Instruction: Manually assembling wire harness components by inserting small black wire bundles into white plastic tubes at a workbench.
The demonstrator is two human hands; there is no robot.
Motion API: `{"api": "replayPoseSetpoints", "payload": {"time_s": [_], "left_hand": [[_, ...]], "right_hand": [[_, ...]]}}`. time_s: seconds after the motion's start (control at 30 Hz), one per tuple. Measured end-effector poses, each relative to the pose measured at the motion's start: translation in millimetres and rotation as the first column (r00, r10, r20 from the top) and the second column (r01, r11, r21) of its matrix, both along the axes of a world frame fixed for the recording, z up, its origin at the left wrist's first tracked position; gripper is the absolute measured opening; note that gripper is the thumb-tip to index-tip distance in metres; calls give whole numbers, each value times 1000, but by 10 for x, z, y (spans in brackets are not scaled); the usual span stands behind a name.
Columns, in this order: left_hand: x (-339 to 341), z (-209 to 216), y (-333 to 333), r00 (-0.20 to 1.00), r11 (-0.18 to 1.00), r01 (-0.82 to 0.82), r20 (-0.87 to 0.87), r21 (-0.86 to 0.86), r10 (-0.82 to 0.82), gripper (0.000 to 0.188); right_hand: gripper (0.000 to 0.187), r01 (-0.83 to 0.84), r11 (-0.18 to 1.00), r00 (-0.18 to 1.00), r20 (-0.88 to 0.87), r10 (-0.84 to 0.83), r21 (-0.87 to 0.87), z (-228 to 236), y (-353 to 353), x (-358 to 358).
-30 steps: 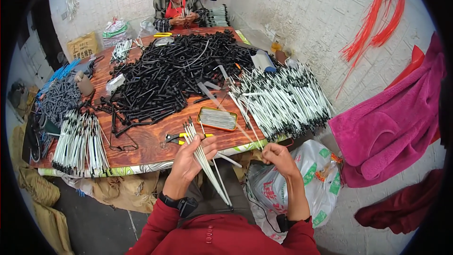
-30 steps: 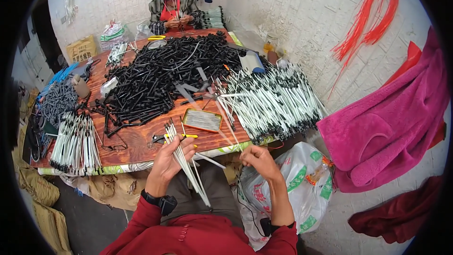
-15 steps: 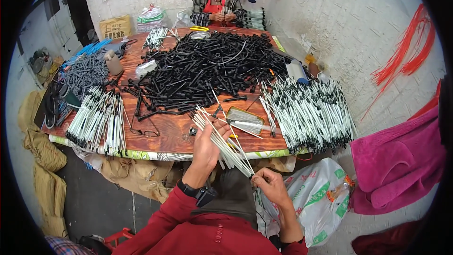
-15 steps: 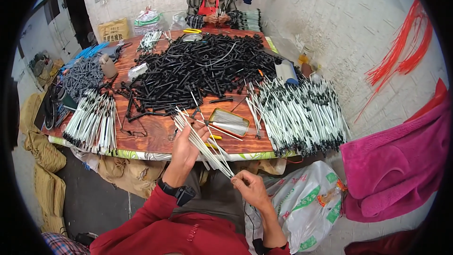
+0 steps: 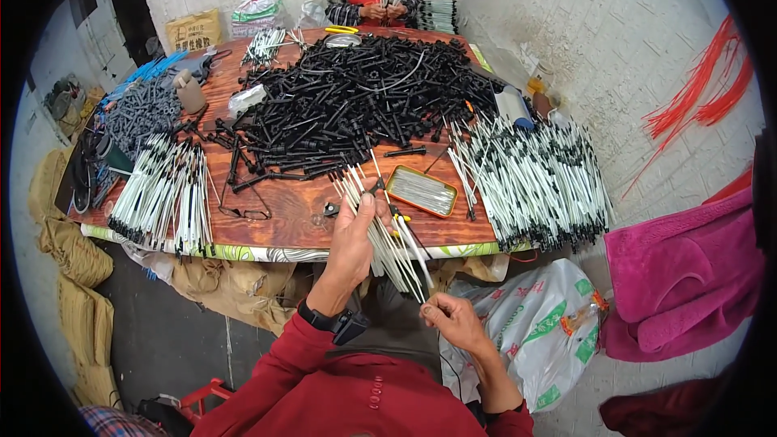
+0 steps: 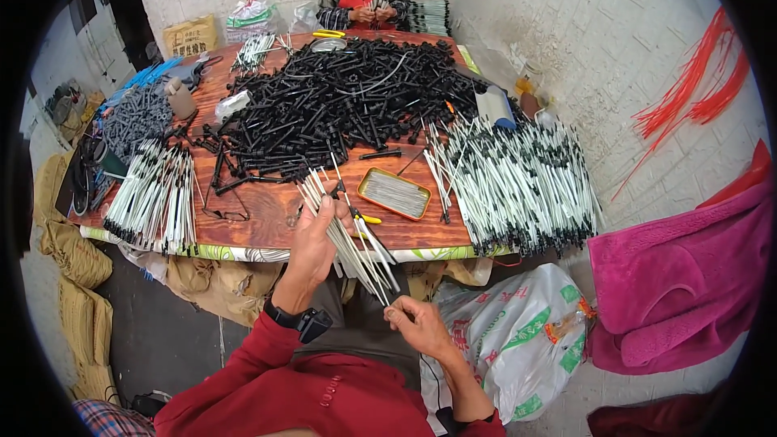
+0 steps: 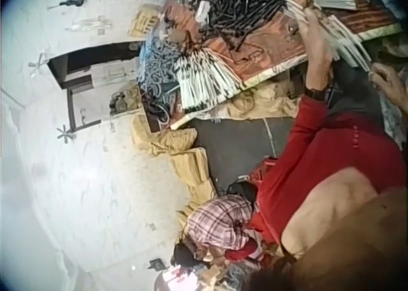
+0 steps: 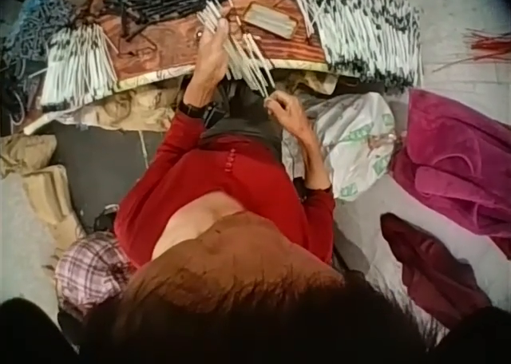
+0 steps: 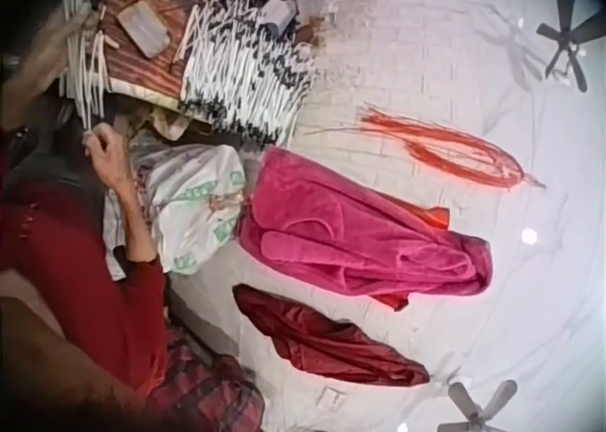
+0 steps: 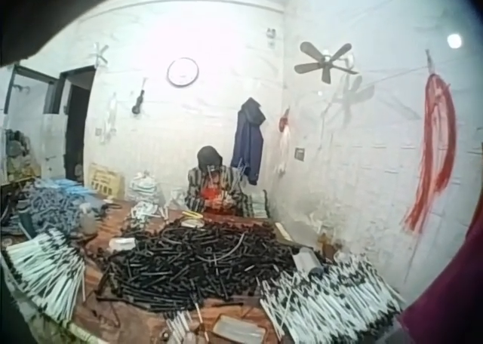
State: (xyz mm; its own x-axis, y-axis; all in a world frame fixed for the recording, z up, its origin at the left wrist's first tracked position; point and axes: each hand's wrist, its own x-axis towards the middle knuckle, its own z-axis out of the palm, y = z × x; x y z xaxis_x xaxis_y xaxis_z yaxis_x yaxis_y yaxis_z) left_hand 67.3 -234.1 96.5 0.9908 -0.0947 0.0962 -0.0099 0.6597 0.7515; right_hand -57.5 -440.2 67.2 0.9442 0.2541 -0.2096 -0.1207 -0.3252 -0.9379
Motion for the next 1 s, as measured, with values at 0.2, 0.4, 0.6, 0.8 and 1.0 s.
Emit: {"api": "replayPoseSetpoints", "payload": {"time_s": [0.2, 0.4, 0.6, 0.8, 1.0], "left_hand": [[-100, 124, 76, 998, 999, 23, -56, 41, -20, 37], [-106, 50, -45, 972, 972, 230, 53, -45, -227, 37], [-169, 76, -4, 867, 846, 497, 159, -194, -473, 32], [-327, 322, 433, 883, 872, 448, -52, -200, -466, 25], [-158, 211, 324, 879, 868, 408, -133, -285, -457, 24]], "right_hand": [[24, -103, 994, 991, -81, 104, 17, 83, 90, 8], [26, -184, 983, 970, -159, 185, 21, -162, -14, -72], [66, -321, 947, 682, -698, 216, -20, -58, -162, 108], [28, 221, 940, 971, 149, -187, -258, 325, -315, 390], [18, 766, 423, 592, 787, -170, -485, 76, -1085, 777]]}}
